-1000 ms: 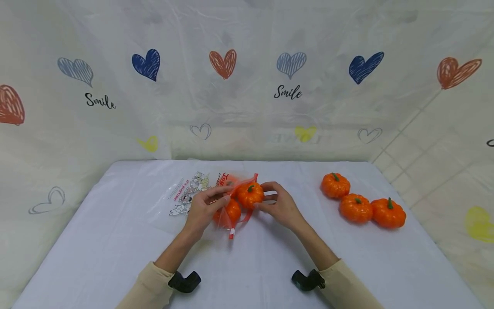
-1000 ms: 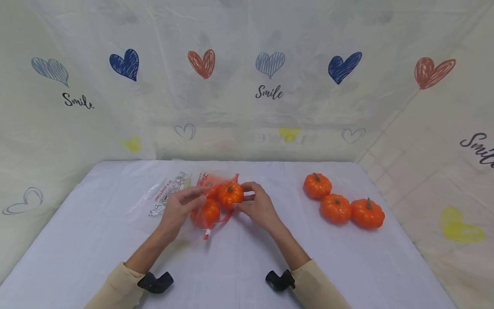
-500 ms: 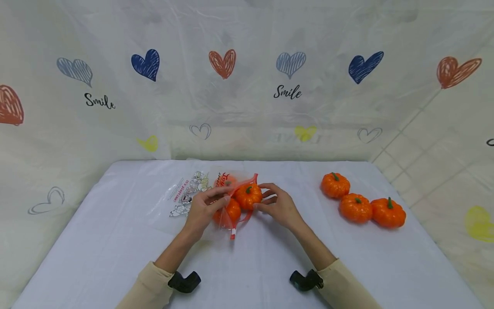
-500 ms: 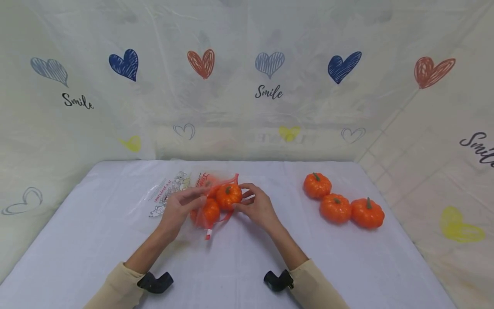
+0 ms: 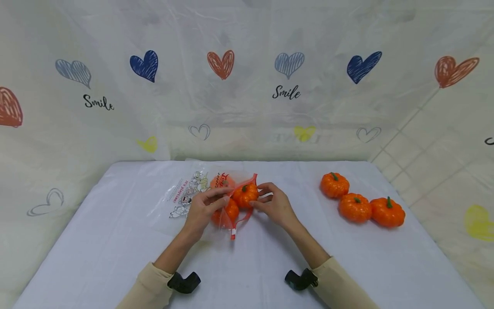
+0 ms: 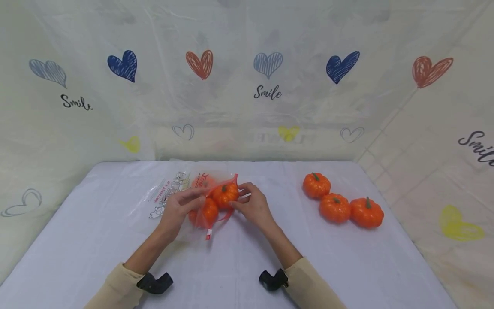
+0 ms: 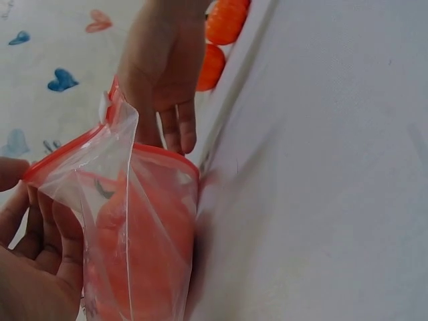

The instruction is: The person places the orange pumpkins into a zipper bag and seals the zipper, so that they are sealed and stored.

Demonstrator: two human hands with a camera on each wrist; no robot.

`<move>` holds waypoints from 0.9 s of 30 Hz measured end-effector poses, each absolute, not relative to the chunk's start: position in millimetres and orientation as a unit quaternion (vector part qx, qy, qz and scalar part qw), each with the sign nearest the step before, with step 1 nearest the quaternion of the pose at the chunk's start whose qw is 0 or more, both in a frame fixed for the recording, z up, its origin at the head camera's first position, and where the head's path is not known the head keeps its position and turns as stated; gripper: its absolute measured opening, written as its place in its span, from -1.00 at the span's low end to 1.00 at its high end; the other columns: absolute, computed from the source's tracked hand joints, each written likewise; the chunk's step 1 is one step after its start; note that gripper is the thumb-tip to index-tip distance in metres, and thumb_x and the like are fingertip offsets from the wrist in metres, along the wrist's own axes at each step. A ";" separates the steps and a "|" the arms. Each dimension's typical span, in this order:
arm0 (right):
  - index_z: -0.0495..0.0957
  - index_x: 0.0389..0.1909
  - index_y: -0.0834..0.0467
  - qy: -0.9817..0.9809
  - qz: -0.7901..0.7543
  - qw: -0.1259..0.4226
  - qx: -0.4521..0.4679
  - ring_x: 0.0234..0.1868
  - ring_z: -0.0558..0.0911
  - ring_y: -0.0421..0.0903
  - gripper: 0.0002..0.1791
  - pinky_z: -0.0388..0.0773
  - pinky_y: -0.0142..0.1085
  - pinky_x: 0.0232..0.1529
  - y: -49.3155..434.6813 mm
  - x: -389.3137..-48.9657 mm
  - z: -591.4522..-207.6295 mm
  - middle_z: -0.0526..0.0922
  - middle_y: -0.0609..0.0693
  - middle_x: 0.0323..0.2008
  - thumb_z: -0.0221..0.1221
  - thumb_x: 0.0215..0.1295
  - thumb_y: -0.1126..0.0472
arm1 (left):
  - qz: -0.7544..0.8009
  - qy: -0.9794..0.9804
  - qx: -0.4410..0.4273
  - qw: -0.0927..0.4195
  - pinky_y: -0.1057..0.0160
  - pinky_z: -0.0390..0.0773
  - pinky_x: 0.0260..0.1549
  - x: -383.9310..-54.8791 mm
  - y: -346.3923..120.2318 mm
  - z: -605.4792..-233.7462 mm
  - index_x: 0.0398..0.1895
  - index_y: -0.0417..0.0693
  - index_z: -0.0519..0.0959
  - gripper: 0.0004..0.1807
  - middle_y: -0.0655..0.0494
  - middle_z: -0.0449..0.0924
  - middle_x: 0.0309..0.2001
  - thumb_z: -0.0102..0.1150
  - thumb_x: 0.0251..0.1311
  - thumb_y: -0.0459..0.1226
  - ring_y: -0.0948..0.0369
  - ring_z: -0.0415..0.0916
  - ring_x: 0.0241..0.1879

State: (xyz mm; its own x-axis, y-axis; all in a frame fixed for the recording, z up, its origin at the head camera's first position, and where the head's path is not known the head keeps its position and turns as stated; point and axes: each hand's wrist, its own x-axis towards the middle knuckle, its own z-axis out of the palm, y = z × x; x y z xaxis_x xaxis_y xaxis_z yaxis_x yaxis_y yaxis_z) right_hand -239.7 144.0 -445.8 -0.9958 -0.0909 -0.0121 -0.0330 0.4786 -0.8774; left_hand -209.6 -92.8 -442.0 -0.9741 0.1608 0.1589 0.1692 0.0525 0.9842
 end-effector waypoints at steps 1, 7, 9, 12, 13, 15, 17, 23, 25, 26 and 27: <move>0.51 0.25 0.11 0.858 -0.512 0.030 -0.032 -0.06 0.75 -0.01 -0.43 0.77 -0.25 -0.15 143.2 -239.6 -445.7 0.64 0.12 0.09 0.47 0.23 0.21 | -0.679 -0.725 -0.113 0.002 0.44 0.62 -0.11 -209.8 -93.0 -442.2 0.20 -0.11 0.68 -0.64 -0.05 0.65 0.22 0.26 0.41 -0.22 0.20 0.55 0.00; 0.52 0.18 0.12 0.860 -0.508 0.031 -0.024 -0.05 0.75 -0.01 -0.48 0.77 -0.23 -0.12 139.4 -239.9 -446.4 0.64 0.11 0.11 0.46 0.24 0.20 | -0.684 -0.720 -0.114 -0.002 0.46 0.61 -0.14 -210.8 -93.6 -442.0 0.21 -0.12 0.67 -0.64 -0.09 0.63 0.25 0.24 0.42 -0.24 0.18 0.54 -0.01; 0.52 0.17 0.11 0.866 -0.499 0.026 -0.026 -0.08 0.74 -0.02 -0.49 0.77 -0.24 -0.13 138.0 -240.5 -447.5 0.64 0.12 0.07 0.46 0.25 0.20 | -0.686 -0.718 -0.117 -0.001 0.46 0.62 -0.12 -210.6 -93.6 -441.2 0.22 -0.13 0.67 -0.64 -0.10 0.62 0.27 0.24 0.42 -0.24 0.18 0.54 0.02; 0.53 0.18 0.08 0.871 -0.491 0.025 -0.024 -0.12 0.72 -0.04 -0.50 0.77 -0.24 -0.14 135.8 -241.5 -448.3 0.65 0.11 0.00 0.46 0.25 0.19 | -0.688 -0.716 -0.117 -0.003 0.46 0.63 -0.11 -209.4 -93.6 -439.8 0.22 -0.13 0.67 -0.63 -0.10 0.61 0.28 0.24 0.42 -0.24 0.18 0.53 0.06; 0.53 0.19 0.09 0.872 -0.489 0.024 -0.025 -0.14 0.71 -0.04 -0.50 0.77 -0.24 -0.15 135.2 -242.0 -448.8 0.66 0.12 -0.01 0.45 0.26 0.20 | -0.689 -0.715 -0.117 -0.004 0.45 0.63 -0.11 -209.0 -93.7 -439.5 0.23 -0.14 0.66 -0.63 -0.09 0.61 0.29 0.23 0.42 -0.24 0.18 0.53 0.06; 0.53 0.21 0.08 0.871 -0.491 0.026 -0.021 -0.15 0.70 -0.05 -0.49 0.77 -0.24 -0.13 133.7 -242.4 -448.8 0.66 0.11 -0.03 0.44 0.26 0.21 | -0.690 -0.714 -0.116 -0.004 0.45 0.63 -0.11 -208.5 -93.9 -439.0 0.23 -0.14 0.66 -0.63 -0.09 0.61 0.29 0.23 0.42 -0.25 0.19 0.54 0.04; 0.52 0.23 0.07 0.867 -0.497 0.028 -0.015 -0.15 0.71 -0.05 -0.48 0.77 -0.23 -0.11 132.4 -242.6 -448.5 0.66 0.11 -0.03 0.44 0.27 0.21 | -0.691 -0.713 -0.116 -0.003 0.45 0.63 -0.13 -208.4 -94.2 -438.6 0.23 -0.16 0.66 -0.63 -0.10 0.60 0.29 0.23 0.42 -0.26 0.20 0.54 0.02; 0.52 0.22 0.07 0.855 -0.518 0.026 -0.008 -0.09 0.74 -0.02 -0.50 0.77 -0.18 -0.01 129.9 -242.2 -447.0 0.66 0.11 0.02 0.42 0.29 0.24 | -0.694 -0.710 -0.118 -0.002 0.46 0.62 -0.14 -208.5 -94.8 -437.7 0.22 -0.17 0.66 -0.63 -0.10 0.61 0.29 0.22 0.42 -0.26 0.21 0.54 -0.01; 0.53 0.21 0.08 0.853 -0.520 0.026 -0.010 -0.06 0.75 -0.01 -0.51 0.76 -0.17 0.02 129.5 -242.5 -447.2 0.66 0.11 0.03 0.42 0.29 0.25 | -0.695 -0.709 -0.119 -0.003 0.46 0.62 -0.14 -208.6 -95.0 -437.4 0.22 -0.17 0.66 -0.63 -0.11 0.62 0.29 0.22 0.43 -0.26 0.21 0.55 -0.01; 0.52 0.21 0.08 0.853 -0.521 0.027 -0.012 -0.05 0.75 -0.01 -0.51 0.76 -0.16 0.03 129.2 -242.5 -447.2 0.66 0.12 0.04 0.41 0.29 0.25 | -0.694 -0.710 -0.119 -0.002 0.46 0.62 -0.14 -208.6 -95.2 -437.2 0.22 -0.17 0.66 -0.64 -0.11 0.62 0.28 0.22 0.43 -0.26 0.20 0.55 -0.01; 0.52 0.21 0.09 0.851 -0.524 0.029 -0.013 -0.04 0.75 0.00 -0.51 0.75 -0.16 0.04 129.1 -242.8 -447.3 0.66 0.12 0.05 0.41 0.29 0.26 | -0.694 -0.710 -0.119 -0.002 0.46 0.62 -0.13 -208.6 -95.3 -437.0 0.22 -0.17 0.66 -0.63 -0.11 0.62 0.28 0.21 0.43 -0.26 0.20 0.55 0.00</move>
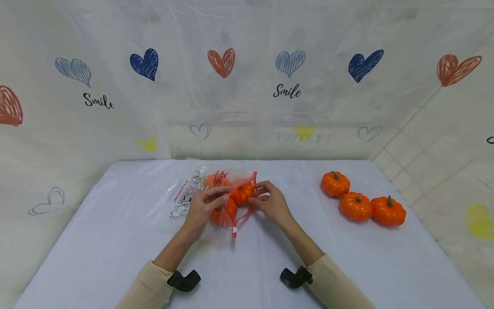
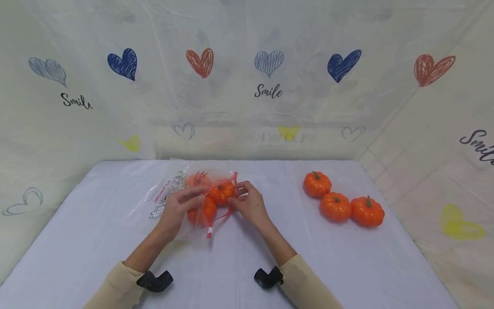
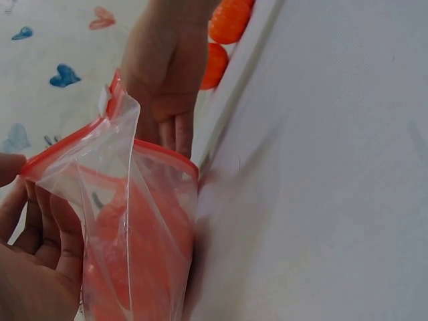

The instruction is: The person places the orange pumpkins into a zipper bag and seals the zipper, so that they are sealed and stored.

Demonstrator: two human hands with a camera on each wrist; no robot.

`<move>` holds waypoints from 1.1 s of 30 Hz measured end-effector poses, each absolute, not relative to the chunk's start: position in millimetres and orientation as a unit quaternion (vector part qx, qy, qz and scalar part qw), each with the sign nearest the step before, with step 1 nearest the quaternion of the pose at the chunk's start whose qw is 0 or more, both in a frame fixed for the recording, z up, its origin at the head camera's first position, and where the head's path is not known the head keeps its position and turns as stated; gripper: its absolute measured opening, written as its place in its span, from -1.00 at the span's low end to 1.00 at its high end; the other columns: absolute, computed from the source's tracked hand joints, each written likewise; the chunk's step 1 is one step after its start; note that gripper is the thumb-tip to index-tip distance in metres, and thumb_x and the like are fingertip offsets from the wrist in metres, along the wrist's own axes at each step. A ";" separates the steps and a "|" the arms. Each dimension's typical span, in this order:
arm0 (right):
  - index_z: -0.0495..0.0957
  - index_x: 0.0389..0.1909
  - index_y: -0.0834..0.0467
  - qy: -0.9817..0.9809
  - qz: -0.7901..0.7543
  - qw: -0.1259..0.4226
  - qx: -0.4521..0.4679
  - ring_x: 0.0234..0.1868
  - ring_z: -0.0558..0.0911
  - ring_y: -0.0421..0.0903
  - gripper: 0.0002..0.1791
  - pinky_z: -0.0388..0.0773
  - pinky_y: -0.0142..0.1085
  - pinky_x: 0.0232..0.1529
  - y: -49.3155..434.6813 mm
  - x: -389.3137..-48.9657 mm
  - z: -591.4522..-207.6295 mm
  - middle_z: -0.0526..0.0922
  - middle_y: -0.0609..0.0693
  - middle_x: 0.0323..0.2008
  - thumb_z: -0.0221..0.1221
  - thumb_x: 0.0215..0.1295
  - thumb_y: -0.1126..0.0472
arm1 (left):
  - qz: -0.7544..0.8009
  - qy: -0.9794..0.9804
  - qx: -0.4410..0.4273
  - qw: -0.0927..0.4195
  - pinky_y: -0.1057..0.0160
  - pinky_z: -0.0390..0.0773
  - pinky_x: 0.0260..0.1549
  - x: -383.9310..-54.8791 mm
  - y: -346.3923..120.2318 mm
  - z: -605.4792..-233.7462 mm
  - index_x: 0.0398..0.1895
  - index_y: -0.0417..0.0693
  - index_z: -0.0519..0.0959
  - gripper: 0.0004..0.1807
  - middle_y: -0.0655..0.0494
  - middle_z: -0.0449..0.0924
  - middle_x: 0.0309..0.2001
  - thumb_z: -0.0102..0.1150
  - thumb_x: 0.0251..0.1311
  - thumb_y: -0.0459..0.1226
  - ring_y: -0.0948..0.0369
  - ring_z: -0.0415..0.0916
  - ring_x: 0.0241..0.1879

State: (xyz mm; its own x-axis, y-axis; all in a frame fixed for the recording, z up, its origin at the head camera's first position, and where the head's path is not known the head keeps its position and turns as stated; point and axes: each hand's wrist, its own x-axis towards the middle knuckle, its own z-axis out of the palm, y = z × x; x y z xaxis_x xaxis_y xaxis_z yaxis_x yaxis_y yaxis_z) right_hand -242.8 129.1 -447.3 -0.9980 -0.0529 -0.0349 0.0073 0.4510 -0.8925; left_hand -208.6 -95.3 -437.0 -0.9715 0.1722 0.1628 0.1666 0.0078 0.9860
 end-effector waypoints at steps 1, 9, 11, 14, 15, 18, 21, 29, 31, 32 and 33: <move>0.52 0.21 0.10 0.850 -0.525 0.030 -0.015 -0.03 0.76 0.01 -0.51 0.75 -0.15 0.04 129.2 -243.2 -447.3 0.66 0.12 0.05 0.41 0.29 0.26 | 0.694 0.710 0.120 0.002 0.45 0.62 -0.13 -209.0 -95.2 -436.6 0.22 -0.17 0.66 -0.63 -0.12 0.62 0.28 0.21 0.43 -0.26 0.20 0.55 0.00; 0.54 0.27 0.12 0.841 -0.537 0.048 -0.046 0.02 0.77 0.03 -0.49 0.74 -0.15 0.08 133.5 -244.6 -446.4 0.67 0.15 0.10 0.38 0.32 0.29 | 0.693 0.712 0.114 0.006 0.44 0.61 -0.15 -211.4 -95.0 -436.1 0.21 -0.15 0.67 -0.64 -0.11 0.63 0.26 0.21 0.43 -0.24 0.19 0.54 -0.02; 0.54 0.29 0.13 0.840 -0.537 0.052 -0.058 0.03 0.77 0.05 -0.49 0.73 -0.14 0.10 135.8 -244.4 -446.4 0.68 0.16 0.12 0.37 0.33 0.29 | 0.695 0.710 0.117 0.004 0.43 0.62 -0.16 -211.5 -95.2 -436.8 0.21 -0.17 0.66 -0.64 -0.11 0.62 0.27 0.21 0.43 -0.25 0.20 0.54 -0.03; 0.54 0.32 0.15 0.838 -0.537 0.060 -0.075 0.08 0.76 0.08 -0.49 0.72 -0.13 0.12 139.8 -243.8 -445.8 0.68 0.18 0.14 0.35 0.36 0.25 | 0.697 0.707 0.119 0.001 0.44 0.62 -0.18 -210.8 -95.6 -437.1 0.22 -0.19 0.66 -0.63 -0.13 0.61 0.28 0.21 0.43 -0.26 0.22 0.55 -0.08; 0.54 0.33 0.16 0.837 -0.537 0.062 -0.080 0.09 0.76 0.09 -0.49 0.72 -0.12 0.12 141.2 -243.4 -445.4 0.68 0.19 0.15 0.34 0.38 0.24 | 0.698 0.706 0.120 0.001 0.44 0.62 -0.18 -210.6 -95.7 -437.2 0.22 -0.20 0.65 -0.63 -0.14 0.60 0.28 0.21 0.43 -0.26 0.22 0.55 -0.10; 0.54 0.31 0.17 0.834 -0.540 0.068 -0.088 0.10 0.75 0.10 -0.51 0.73 -0.12 0.11 145.4 -242.2 -444.1 0.68 0.19 0.15 0.33 0.39 0.21 | 0.701 0.704 0.117 0.003 0.45 0.62 -0.18 -210.1 -96.1 -437.2 0.23 -0.20 0.65 -0.62 -0.15 0.60 0.28 0.21 0.43 -0.26 0.24 0.55 -0.13; 0.56 0.27 0.18 0.833 -0.541 0.071 -0.091 0.07 0.76 0.08 -0.55 0.74 -0.14 0.08 149.2 -240.8 -442.6 0.68 0.19 0.15 0.32 0.39 0.23 | 0.701 0.705 0.113 0.005 0.45 0.62 -0.17 -209.5 -96.9 -437.7 0.23 -0.19 0.65 -0.62 -0.14 0.59 0.29 0.21 0.43 -0.25 0.23 0.55 -0.12; 0.59 0.20 0.21 0.847 -0.518 0.049 -0.112 -0.06 0.77 0.06 -0.61 0.76 -0.12 -0.02 163.9 -236.7 -436.7 0.73 0.15 0.00 0.32 0.41 0.20 | 0.700 0.706 0.109 0.004 0.44 0.64 -0.15 -208.5 -98.2 -438.6 0.24 -0.18 0.64 -0.61 -0.10 0.58 0.32 0.22 0.42 -0.25 0.22 0.56 -0.05; 0.59 0.20 0.21 0.849 -0.514 0.041 -0.117 -0.06 0.77 0.08 -0.60 0.76 -0.19 -0.04 169.3 -235.9 -434.5 0.73 0.14 -0.02 0.31 0.41 0.19 | 0.702 0.704 0.111 0.004 0.45 0.64 -0.16 -209.1 -97.7 -438.5 0.24 -0.19 0.64 -0.61 -0.11 0.58 0.31 0.22 0.42 -0.25 0.22 0.56 -0.05; 0.59 0.20 0.23 0.848 -0.514 0.036 -0.122 -0.06 0.77 0.12 -0.60 0.75 -0.23 -0.05 172.5 -235.6 -433.3 0.73 0.16 -0.02 0.31 0.42 0.19 | 0.702 0.703 0.112 0.004 0.45 0.63 -0.16 -209.3 -97.4 -438.3 0.24 -0.19 0.64 -0.61 -0.12 0.58 0.31 0.22 0.42 -0.26 0.22 0.55 -0.06; 0.59 0.20 0.22 0.848 -0.514 0.031 -0.125 -0.06 0.76 0.15 -0.61 0.74 -0.28 -0.07 175.4 -235.7 -432.3 0.73 0.16 -0.02 0.31 0.42 0.19 | 0.703 0.702 0.113 0.005 0.45 0.63 -0.17 -209.6 -97.0 -438.2 0.24 -0.20 0.64 -0.61 -0.13 0.58 0.31 0.22 0.42 -0.26 0.23 0.55 -0.07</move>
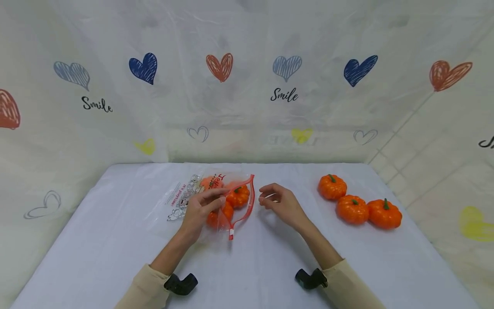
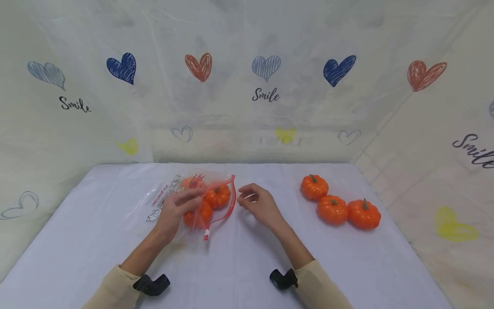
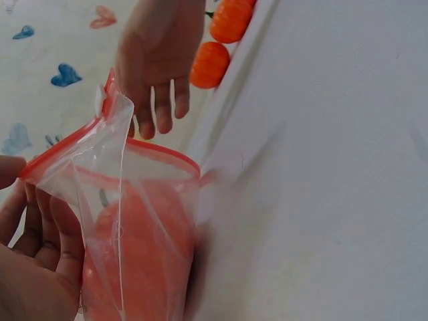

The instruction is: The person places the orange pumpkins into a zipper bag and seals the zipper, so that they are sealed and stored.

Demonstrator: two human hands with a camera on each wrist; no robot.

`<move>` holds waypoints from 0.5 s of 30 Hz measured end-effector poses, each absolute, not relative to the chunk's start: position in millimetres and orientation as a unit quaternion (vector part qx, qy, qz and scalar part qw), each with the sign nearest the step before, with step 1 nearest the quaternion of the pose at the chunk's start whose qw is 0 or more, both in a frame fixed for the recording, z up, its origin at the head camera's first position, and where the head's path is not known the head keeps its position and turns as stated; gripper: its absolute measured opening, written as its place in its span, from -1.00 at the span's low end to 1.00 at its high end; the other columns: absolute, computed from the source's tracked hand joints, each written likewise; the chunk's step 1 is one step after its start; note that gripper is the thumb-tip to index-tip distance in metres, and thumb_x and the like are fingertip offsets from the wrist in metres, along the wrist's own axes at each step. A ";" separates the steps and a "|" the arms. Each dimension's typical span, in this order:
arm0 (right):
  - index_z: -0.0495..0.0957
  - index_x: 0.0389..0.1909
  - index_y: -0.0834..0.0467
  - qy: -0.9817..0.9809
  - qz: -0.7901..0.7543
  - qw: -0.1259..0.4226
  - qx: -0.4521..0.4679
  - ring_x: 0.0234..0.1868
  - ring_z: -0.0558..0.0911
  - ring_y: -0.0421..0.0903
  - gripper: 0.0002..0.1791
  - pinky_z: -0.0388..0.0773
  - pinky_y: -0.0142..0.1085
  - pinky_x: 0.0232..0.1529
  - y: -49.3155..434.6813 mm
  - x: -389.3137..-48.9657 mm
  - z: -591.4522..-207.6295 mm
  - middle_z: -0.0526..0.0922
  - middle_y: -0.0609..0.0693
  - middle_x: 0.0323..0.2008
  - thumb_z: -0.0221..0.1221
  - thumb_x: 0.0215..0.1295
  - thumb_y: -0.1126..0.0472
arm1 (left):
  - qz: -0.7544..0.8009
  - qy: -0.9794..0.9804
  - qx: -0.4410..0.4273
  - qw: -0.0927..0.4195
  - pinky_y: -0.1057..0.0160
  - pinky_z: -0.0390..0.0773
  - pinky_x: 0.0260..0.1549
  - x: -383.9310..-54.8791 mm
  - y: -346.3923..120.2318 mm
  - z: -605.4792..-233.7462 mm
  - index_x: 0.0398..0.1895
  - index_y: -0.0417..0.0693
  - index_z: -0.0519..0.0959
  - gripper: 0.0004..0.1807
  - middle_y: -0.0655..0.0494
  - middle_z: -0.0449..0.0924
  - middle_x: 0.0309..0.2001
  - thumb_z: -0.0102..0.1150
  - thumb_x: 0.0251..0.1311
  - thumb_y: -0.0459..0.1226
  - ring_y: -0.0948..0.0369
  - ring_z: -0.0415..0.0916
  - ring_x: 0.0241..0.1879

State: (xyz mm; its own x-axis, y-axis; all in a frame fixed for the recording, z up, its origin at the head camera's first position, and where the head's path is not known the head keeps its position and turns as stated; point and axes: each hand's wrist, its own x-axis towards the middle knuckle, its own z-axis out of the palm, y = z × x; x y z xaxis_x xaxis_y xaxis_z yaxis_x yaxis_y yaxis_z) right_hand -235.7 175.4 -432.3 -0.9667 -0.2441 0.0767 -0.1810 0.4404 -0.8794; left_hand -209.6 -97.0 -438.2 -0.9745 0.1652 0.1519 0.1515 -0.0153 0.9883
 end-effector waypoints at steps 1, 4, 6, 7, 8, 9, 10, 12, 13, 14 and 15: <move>0.59 0.19 0.21 0.848 -0.515 0.026 -0.126 -0.05 0.75 0.18 -0.61 0.72 -0.33 -0.09 177.9 -235.8 -431.2 0.73 0.16 -0.02 0.31 0.42 0.18 | 0.704 0.701 0.114 0.005 0.45 0.63 -0.17 -209.7 -96.9 -437.9 0.25 -0.20 0.64 -0.61 -0.13 0.58 0.30 0.22 0.42 -0.26 0.23 0.55 -0.07; 0.60 0.17 0.19 0.847 -0.515 0.012 -0.132 -0.06 0.75 0.23 -0.63 0.67 -0.43 -0.12 185.2 -236.2 -428.7 0.73 0.18 -0.02 0.31 0.42 0.17 | 0.703 0.701 0.116 0.003 0.45 0.63 -0.18 -209.6 -96.7 -437.1 0.25 -0.20 0.64 -0.61 -0.14 0.58 0.30 0.22 0.42 -0.26 0.24 0.55 -0.09; 0.60 0.17 0.17 0.847 -0.514 0.006 -0.132 -0.05 0.75 0.24 -0.64 0.66 -0.45 -0.11 189.7 -236.3 -427.4 0.74 0.17 -0.02 0.31 0.43 0.16 | 0.703 0.701 0.118 0.001 0.45 0.63 -0.19 -209.7 -96.7 -436.8 0.25 -0.21 0.64 -0.61 -0.15 0.58 0.30 0.22 0.42 -0.27 0.24 0.55 -0.10; 0.60 0.17 0.17 0.848 -0.513 0.004 -0.133 -0.05 0.74 0.24 -0.64 0.66 -0.45 -0.10 192.0 -236.3 -426.9 0.74 0.17 -0.01 0.30 0.43 0.16 | 0.704 0.701 0.118 0.000 0.45 0.63 -0.19 -209.7 -96.8 -436.8 0.25 -0.21 0.64 -0.61 -0.15 0.58 0.30 0.22 0.42 -0.27 0.24 0.55 -0.11; 0.59 0.18 0.17 0.848 -0.512 0.002 -0.132 -0.04 0.74 0.23 -0.64 0.66 -0.45 -0.10 194.3 -236.1 -426.2 0.74 0.17 -0.01 0.30 0.44 0.15 | 0.704 0.701 0.118 0.000 0.45 0.63 -0.19 -209.9 -96.8 -437.0 0.24 -0.21 0.64 -0.61 -0.15 0.58 0.30 0.22 0.42 -0.27 0.24 0.55 -0.11; 0.59 0.18 0.17 0.848 -0.514 0.001 -0.130 -0.03 0.74 0.25 -0.63 0.67 -0.45 -0.09 196.5 -235.8 -425.5 0.74 0.18 0.00 0.30 0.44 0.15 | 0.704 0.700 0.118 0.000 0.45 0.63 -0.19 -209.9 -96.8 -437.2 0.25 -0.21 0.64 -0.61 -0.15 0.58 0.31 0.21 0.42 -0.27 0.25 0.55 -0.11; 0.59 0.19 0.16 0.849 -0.512 0.000 -0.127 -0.03 0.74 0.24 -0.63 0.67 -0.45 -0.08 198.8 -235.6 -425.1 0.74 0.17 0.01 0.29 0.45 0.14 | 0.706 0.699 0.118 0.001 0.45 0.63 -0.19 -210.0 -96.8 -437.4 0.25 -0.21 0.63 -0.61 -0.14 0.57 0.32 0.21 0.42 -0.27 0.25 0.55 -0.10; 0.59 0.19 0.15 0.851 -0.511 -0.003 -0.122 -0.02 0.73 0.24 -0.63 0.66 -0.46 -0.08 203.0 -235.4 -424.3 0.73 0.17 0.02 0.28 0.45 0.13 | 0.707 0.698 0.118 0.003 0.45 0.63 -0.19 -209.7 -96.9 -437.9 0.25 -0.22 0.63 -0.61 -0.13 0.56 0.34 0.21 0.43 -0.27 0.26 0.55 -0.08; 0.59 0.19 0.14 0.852 -0.510 -0.005 -0.120 -0.02 0.73 0.25 -0.63 0.66 -0.47 -0.08 205.0 -235.4 -423.8 0.73 0.18 0.03 0.28 0.46 0.12 | 0.706 0.698 0.118 0.004 0.45 0.63 -0.19 -209.5 -96.9 -438.0 0.25 -0.22 0.63 -0.61 -0.12 0.56 0.34 0.21 0.43 -0.27 0.26 0.55 -0.07; 0.60 0.19 0.15 0.852 -0.509 -0.008 -0.118 -0.01 0.73 0.25 -0.63 0.66 -0.47 -0.08 206.8 -235.5 -423.2 0.73 0.18 0.03 0.28 0.46 0.11 | 0.706 0.698 0.119 0.004 0.45 0.63 -0.19 -209.5 -97.0 -438.0 0.25 -0.23 0.63 -0.61 -0.13 0.56 0.35 0.21 0.43 -0.27 0.26 0.55 -0.07; 0.60 0.19 0.14 0.853 -0.508 -0.012 -0.117 -0.01 0.73 0.25 -0.63 0.66 -0.48 -0.08 208.6 -235.8 -422.8 0.73 0.18 0.03 0.28 0.46 0.11 | 0.706 0.698 0.120 0.004 0.45 0.63 -0.19 -209.5 -97.1 -437.9 0.25 -0.23 0.63 -0.61 -0.13 0.56 0.35 0.21 0.43 -0.27 0.25 0.54 -0.07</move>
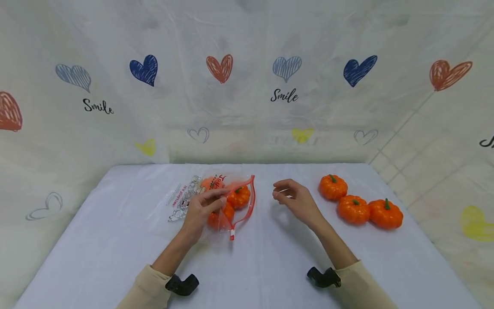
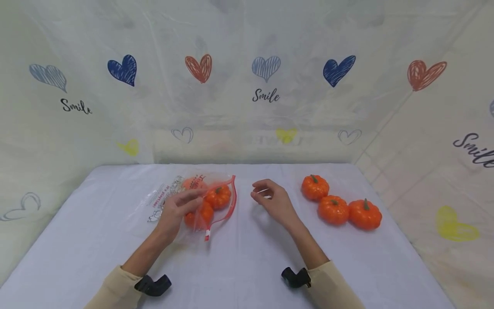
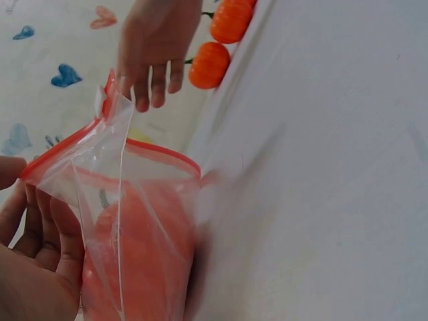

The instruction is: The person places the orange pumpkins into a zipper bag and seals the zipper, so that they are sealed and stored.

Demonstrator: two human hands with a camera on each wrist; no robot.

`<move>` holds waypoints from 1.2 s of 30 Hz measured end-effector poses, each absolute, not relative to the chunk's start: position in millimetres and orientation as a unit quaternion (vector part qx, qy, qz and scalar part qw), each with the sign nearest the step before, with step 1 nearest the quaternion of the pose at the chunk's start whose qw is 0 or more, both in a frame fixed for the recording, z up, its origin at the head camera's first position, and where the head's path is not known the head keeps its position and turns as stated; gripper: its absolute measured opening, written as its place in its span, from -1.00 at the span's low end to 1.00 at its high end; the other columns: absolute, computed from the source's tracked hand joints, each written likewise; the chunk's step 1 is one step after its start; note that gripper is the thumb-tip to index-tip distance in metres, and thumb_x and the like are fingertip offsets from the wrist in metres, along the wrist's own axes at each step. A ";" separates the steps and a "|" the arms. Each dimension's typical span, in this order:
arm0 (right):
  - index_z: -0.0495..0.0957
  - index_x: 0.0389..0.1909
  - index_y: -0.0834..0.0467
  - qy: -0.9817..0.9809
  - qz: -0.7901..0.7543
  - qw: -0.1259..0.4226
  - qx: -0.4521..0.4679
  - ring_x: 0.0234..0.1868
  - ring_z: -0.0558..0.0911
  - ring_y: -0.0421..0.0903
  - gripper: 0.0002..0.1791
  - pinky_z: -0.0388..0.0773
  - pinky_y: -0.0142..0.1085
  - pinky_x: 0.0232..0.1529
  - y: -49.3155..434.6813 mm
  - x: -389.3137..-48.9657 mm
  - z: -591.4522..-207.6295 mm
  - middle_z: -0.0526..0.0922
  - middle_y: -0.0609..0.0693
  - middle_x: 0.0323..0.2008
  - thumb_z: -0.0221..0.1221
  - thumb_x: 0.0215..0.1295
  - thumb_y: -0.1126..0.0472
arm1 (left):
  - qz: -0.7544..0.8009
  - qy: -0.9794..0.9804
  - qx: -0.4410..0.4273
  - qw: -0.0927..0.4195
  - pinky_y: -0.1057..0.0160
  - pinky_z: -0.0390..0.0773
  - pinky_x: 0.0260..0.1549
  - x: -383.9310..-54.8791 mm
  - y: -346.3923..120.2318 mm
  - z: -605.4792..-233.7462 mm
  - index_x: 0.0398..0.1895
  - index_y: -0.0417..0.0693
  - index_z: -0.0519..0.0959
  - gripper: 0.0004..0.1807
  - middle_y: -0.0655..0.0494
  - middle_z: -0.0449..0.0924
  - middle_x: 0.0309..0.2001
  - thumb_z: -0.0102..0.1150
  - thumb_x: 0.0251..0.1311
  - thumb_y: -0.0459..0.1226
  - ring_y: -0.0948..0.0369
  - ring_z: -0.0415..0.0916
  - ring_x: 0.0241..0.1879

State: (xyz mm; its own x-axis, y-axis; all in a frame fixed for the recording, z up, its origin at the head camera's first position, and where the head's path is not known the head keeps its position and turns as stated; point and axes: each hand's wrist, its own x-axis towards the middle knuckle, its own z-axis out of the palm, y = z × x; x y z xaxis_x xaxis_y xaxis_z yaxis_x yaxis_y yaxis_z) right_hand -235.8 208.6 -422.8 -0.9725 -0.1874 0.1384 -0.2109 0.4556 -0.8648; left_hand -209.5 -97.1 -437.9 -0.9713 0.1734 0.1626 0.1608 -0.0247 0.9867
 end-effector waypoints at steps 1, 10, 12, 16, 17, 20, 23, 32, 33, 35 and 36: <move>0.60 0.19 0.14 -0.854 0.506 0.016 0.115 -0.01 0.73 0.25 -0.63 0.65 -0.49 -0.08 210.6 -235.7 -422.5 0.73 0.18 0.03 0.28 0.46 0.10 | 0.705 0.699 0.120 0.005 0.45 0.63 -0.19 -209.4 -96.9 -438.4 0.25 -0.23 0.63 -0.61 -0.13 0.56 0.34 0.21 0.43 -0.27 0.25 0.54 -0.07; 0.59 0.21 0.14 -0.859 0.502 0.033 0.099 0.04 0.73 0.09 -0.61 0.62 -0.53 -0.05 228.1 -235.4 -418.8 0.70 0.17 0.09 0.27 0.47 0.07 | 0.702 0.703 0.112 0.003 0.45 0.63 -0.18 -210.3 -96.8 -437.4 0.24 -0.19 0.65 -0.62 -0.12 0.59 0.30 0.22 0.43 -0.25 0.21 0.54 -0.08; 0.58 0.22 0.15 -0.859 0.502 0.036 0.094 0.07 0.72 0.08 -0.60 0.61 -0.55 -0.04 232.9 -235.7 -418.1 0.69 0.17 0.11 0.26 0.48 0.07 | 0.701 0.705 0.109 0.005 0.45 0.63 -0.17 -210.9 -96.9 -437.6 0.24 -0.18 0.65 -0.62 -0.11 0.59 0.30 0.23 0.43 -0.25 0.21 0.55 -0.06; 0.57 0.22 0.15 -0.865 0.494 0.046 0.078 0.14 0.68 0.07 -0.60 0.57 -0.59 -0.02 243.3 -235.5 -416.2 0.67 0.17 0.15 0.25 0.49 0.05 | 0.700 0.707 0.103 0.010 0.44 0.64 -0.15 -212.0 -96.9 -439.0 0.23 -0.16 0.66 -0.62 -0.09 0.60 0.29 0.24 0.43 -0.23 0.22 0.57 -0.04; 0.57 0.22 0.15 -0.867 0.491 0.050 0.073 0.15 0.67 0.06 -0.59 0.56 -0.59 -0.01 245.9 -235.7 -415.8 0.67 0.16 0.16 0.25 0.49 0.04 | 0.699 0.708 0.104 0.009 0.44 0.65 -0.14 -212.0 -96.8 -439.3 0.23 -0.17 0.65 -0.62 -0.09 0.60 0.29 0.24 0.43 -0.23 0.22 0.57 -0.04; 0.57 0.21 0.12 -0.875 0.477 0.063 0.054 0.14 0.63 -0.10 -0.59 0.51 -0.58 0.02 253.4 -237.1 -415.1 0.67 0.11 0.18 0.25 0.48 -0.01 | 0.699 0.707 0.106 0.010 0.44 0.65 -0.15 -212.1 -96.8 -439.9 0.23 -0.18 0.65 -0.62 -0.10 0.60 0.29 0.24 0.43 -0.23 0.23 0.57 -0.05; 0.57 0.21 0.13 -0.879 0.467 0.084 0.041 0.06 0.58 -0.35 -0.55 0.47 -0.55 0.06 260.2 -240.4 -414.4 0.67 0.08 0.17 0.24 0.48 -0.06 | 0.700 0.706 0.108 0.008 0.44 0.65 -0.17 -211.8 -97.8 -439.6 0.23 -0.20 0.65 -0.62 -0.12 0.60 0.29 0.23 0.43 -0.24 0.23 0.56 -0.05; 0.59 0.19 0.20 -0.865 0.481 0.139 0.029 -0.09 0.57 -0.56 -0.56 0.50 -0.72 -0.03 283.0 -240.7 -410.7 0.68 0.03 0.07 0.29 0.44 0.01 | 0.708 0.698 0.107 0.011 0.45 0.64 -0.20 -210.4 -97.7 -438.0 0.24 -0.20 0.64 -0.62 -0.18 0.61 0.26 0.21 0.43 -0.26 0.25 0.57 -0.15; 0.59 0.19 0.20 -0.862 0.486 0.140 0.026 -0.10 0.58 -0.55 -0.55 0.54 -0.70 -0.06 285.6 -240.4 -410.2 0.68 -0.01 0.05 0.31 0.43 0.02 | 0.708 0.698 0.107 0.011 0.45 0.64 -0.20 -210.3 -97.4 -438.0 0.24 -0.20 0.64 -0.62 -0.18 0.61 0.26 0.21 0.43 -0.26 0.25 0.57 -0.16; 0.58 0.21 0.19 -0.859 0.493 0.137 0.016 -0.11 0.60 -0.53 -0.53 0.60 -0.64 -0.10 290.3 -240.2 -409.5 0.66 -0.14 0.00 0.32 0.42 0.01 | 0.708 0.698 0.107 0.011 0.45 0.64 -0.20 -210.0 -97.2 -437.9 0.24 -0.20 0.64 -0.62 -0.19 0.61 0.26 0.22 0.43 -0.26 0.25 0.58 -0.15; 0.56 0.22 0.18 -0.858 0.496 0.134 0.011 -0.11 0.61 -0.53 -0.52 0.61 -0.63 -0.11 292.2 -240.3 -409.2 0.64 -0.21 -0.02 0.32 0.42 0.01 | 0.708 0.698 0.107 0.010 0.46 0.64 -0.20 -209.8 -97.1 -437.7 0.24 -0.20 0.64 -0.62 -0.19 0.61 0.26 0.22 0.43 -0.26 0.25 0.58 -0.15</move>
State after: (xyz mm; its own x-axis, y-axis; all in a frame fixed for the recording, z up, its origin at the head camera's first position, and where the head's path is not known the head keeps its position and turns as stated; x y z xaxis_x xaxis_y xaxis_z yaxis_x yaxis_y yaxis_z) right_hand -240.3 292.2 -409.2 -0.9639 0.1149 0.2404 -0.1511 0.5077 -0.8482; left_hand -209.8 -97.1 -437.7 -0.9769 0.1642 0.1372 0.1351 -0.0241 0.9905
